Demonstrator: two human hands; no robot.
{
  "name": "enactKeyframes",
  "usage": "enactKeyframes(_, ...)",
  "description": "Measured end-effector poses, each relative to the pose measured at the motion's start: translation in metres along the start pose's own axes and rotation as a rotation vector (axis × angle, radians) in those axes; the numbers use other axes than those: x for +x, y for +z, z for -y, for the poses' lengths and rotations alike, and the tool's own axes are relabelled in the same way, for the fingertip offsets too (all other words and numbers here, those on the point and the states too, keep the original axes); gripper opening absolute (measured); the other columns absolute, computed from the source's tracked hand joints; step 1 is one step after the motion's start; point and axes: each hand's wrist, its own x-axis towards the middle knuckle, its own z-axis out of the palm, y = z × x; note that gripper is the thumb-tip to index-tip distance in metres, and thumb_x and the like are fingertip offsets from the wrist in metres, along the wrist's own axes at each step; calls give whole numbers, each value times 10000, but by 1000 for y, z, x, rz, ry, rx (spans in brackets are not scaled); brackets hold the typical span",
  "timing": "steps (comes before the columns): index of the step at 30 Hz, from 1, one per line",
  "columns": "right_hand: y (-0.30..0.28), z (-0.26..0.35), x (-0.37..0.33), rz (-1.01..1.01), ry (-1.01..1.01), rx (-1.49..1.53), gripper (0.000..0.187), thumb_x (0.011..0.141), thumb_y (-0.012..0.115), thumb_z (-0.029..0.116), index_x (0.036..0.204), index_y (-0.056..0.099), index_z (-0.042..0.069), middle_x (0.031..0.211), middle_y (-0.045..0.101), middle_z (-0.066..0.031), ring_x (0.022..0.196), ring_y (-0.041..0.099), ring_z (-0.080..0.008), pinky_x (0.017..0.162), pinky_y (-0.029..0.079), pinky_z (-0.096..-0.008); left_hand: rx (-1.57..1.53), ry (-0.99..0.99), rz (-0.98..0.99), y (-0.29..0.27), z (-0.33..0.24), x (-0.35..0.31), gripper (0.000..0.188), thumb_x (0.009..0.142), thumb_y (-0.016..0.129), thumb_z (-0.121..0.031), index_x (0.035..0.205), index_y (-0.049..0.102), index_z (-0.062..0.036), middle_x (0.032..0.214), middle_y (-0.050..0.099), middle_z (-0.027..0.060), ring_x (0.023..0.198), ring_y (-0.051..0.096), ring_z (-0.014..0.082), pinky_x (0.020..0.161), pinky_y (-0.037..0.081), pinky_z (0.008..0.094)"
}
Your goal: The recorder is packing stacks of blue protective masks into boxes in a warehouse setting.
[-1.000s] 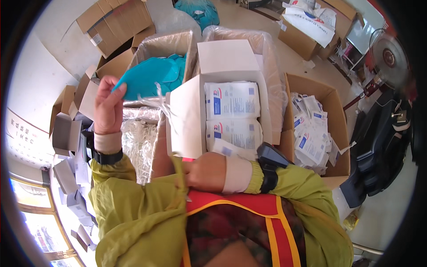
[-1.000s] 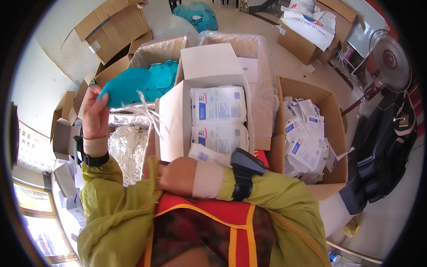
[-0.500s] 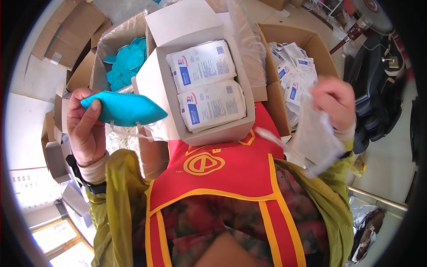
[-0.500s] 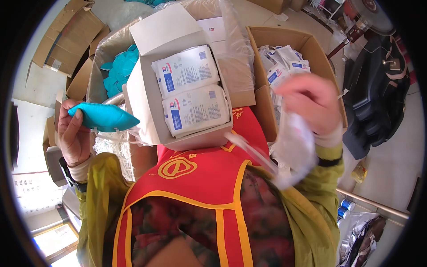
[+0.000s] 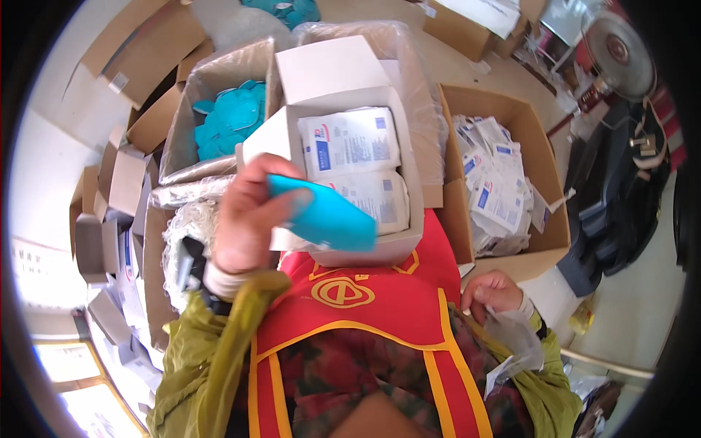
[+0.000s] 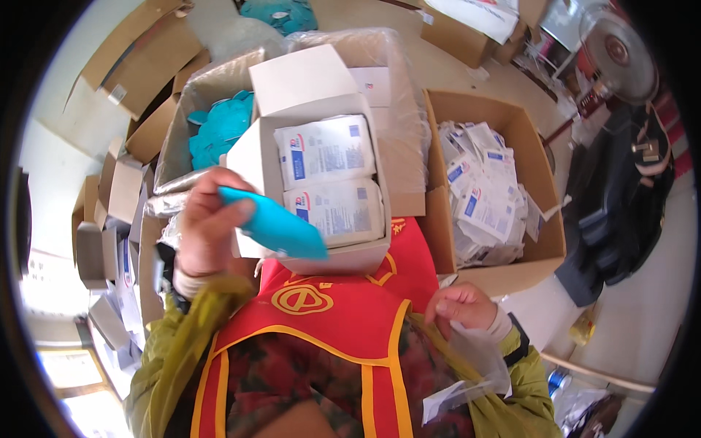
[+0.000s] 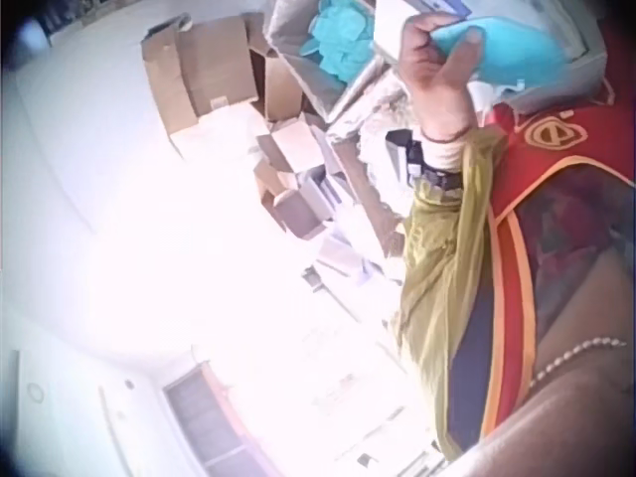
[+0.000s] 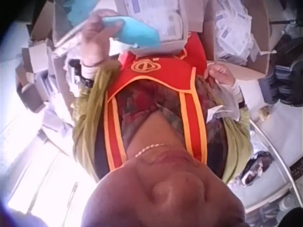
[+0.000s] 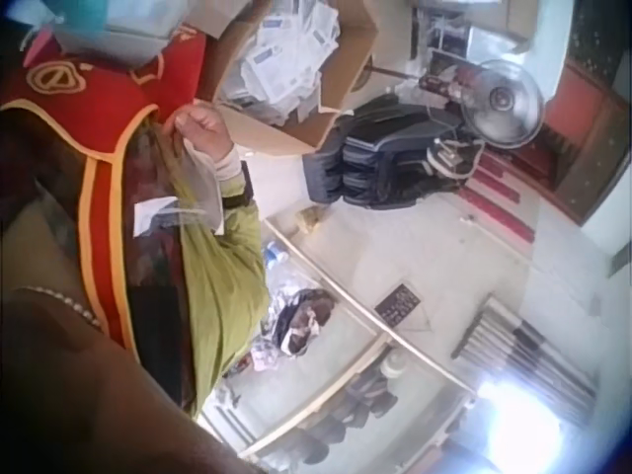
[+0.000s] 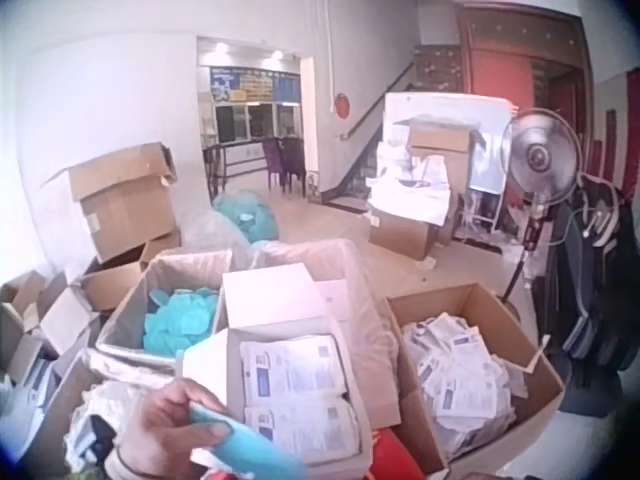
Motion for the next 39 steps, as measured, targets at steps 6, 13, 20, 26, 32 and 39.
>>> enactKeyframes(6,3,37,38,-17,-11,-481,178,959,579,173,924,643,11,801,622,10,774,558,-55,699,452,-219,-70,-252,169,-6,83,-17,215,848,669,-14,1022,559,-73,861,588,-5,808,560,78,730,469,228)
enactKeyframes(13,36,121,131,-56,-396,-1186,89,885,628,107,927,628,28,748,624,-61,682,592,-125,635,471,-249,-59,194,-276,-73,4,25,171,865,653,-41,1016,573,-53,869,607,18,785,593,93,700,496,230)
enactKeyframes(20,30,172,276,-217,-752,-1773,246,837,648,173,1052,611,60,1034,638,-151,927,631,-336,781,499,-422,267,221,-5,-37,4,17,170,832,660,42,961,593,-46,903,617,9,852,599,89,765,491,238)
enactKeyframes(26,15,150,340,-392,-269,-2024,496,806,677,198,1255,523,53,1211,548,-216,1093,559,-398,927,463,-441,200,76,11,-36,72,1,157,851,646,33,975,612,-58,905,606,-8,871,571,77,792,471,228)
enactKeyframes(32,-1,153,337,-406,-360,-1886,244,802,695,157,1000,591,61,1054,612,-173,955,621,-364,813,497,-445,-330,17,-284,-56,62,10,176,962,578,-245,939,609,-73,815,585,-19,728,543,62,665,452,211)
enactKeyframes(39,26,152,276,-224,-640,-1408,115,815,661,70,843,553,40,705,571,-125,652,566,-268,612,448,-335,96,142,-328,-61,47,17,351,984,532,-349,798,599,-58,697,553,-19,650,504,56,589,401,198)
